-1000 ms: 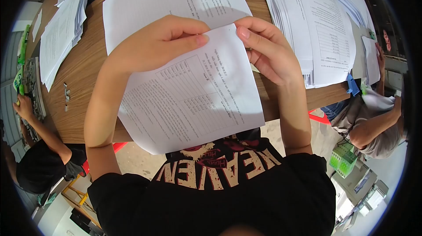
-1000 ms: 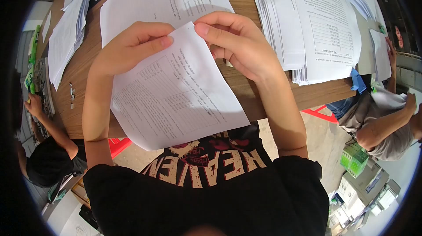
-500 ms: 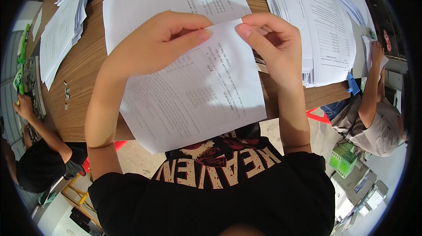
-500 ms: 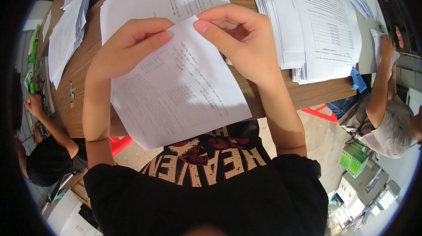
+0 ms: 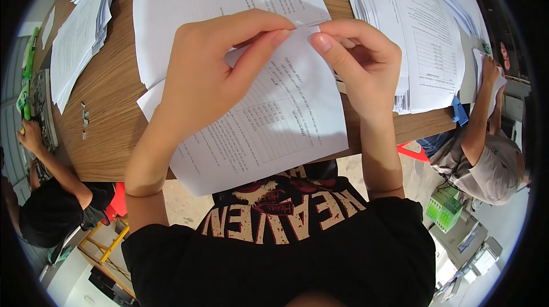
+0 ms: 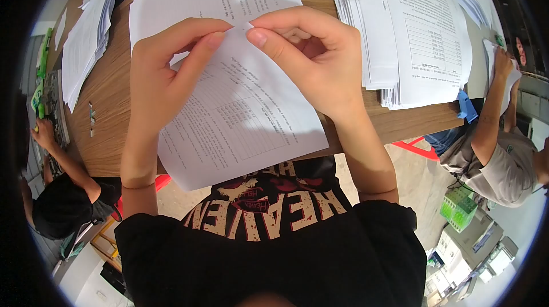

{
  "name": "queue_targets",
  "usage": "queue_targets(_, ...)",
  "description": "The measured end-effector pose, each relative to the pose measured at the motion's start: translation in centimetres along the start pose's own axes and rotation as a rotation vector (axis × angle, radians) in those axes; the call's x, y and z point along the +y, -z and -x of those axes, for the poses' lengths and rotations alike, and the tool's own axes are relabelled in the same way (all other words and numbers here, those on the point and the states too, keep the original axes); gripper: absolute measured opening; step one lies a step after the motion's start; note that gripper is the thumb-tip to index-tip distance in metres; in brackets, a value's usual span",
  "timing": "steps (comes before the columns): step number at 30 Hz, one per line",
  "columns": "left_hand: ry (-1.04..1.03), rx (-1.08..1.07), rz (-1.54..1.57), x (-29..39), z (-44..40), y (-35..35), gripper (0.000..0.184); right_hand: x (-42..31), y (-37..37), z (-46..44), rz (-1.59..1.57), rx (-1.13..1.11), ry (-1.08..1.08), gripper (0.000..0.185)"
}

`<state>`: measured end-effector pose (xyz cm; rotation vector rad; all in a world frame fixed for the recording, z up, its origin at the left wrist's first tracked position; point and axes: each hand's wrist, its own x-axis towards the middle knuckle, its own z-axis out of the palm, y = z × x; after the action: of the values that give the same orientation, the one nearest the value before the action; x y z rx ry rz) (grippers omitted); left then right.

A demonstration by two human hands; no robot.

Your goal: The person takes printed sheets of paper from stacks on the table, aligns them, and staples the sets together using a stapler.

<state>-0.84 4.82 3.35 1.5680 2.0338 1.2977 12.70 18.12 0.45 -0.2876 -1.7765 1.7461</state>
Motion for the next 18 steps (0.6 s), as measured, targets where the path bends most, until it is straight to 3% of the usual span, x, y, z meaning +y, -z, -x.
queue_targets(10,-0.021,-0.031,0.111,-0.7,-0.1,-0.1,0.012,0.0,-0.4,0.0,0.088,0.019,0.064,0.015)
queue_targets(13,0.086,-0.011,0.238,-0.7,-0.2,0.1,0.01,0.2,-0.7,-0.6,-0.091,0.206,0.337,0.023)
queue_targets(15,0.156,-0.02,0.314,-0.8,-0.3,0.4,0.01,1.0,0.1,-0.5,0.057,0.176,0.507,0.035)
queue_targets(16,0.157,-0.016,0.314,-0.9,-0.3,0.4,0.01,0.8,0.5,-0.5,0.337,0.041,0.489,0.043)
queue_targets(18,0.143,-0.014,0.355,-1.1,-0.3,0.4,0.011,1.0,0.3,-0.9,0.439,-0.044,0.587,0.045)
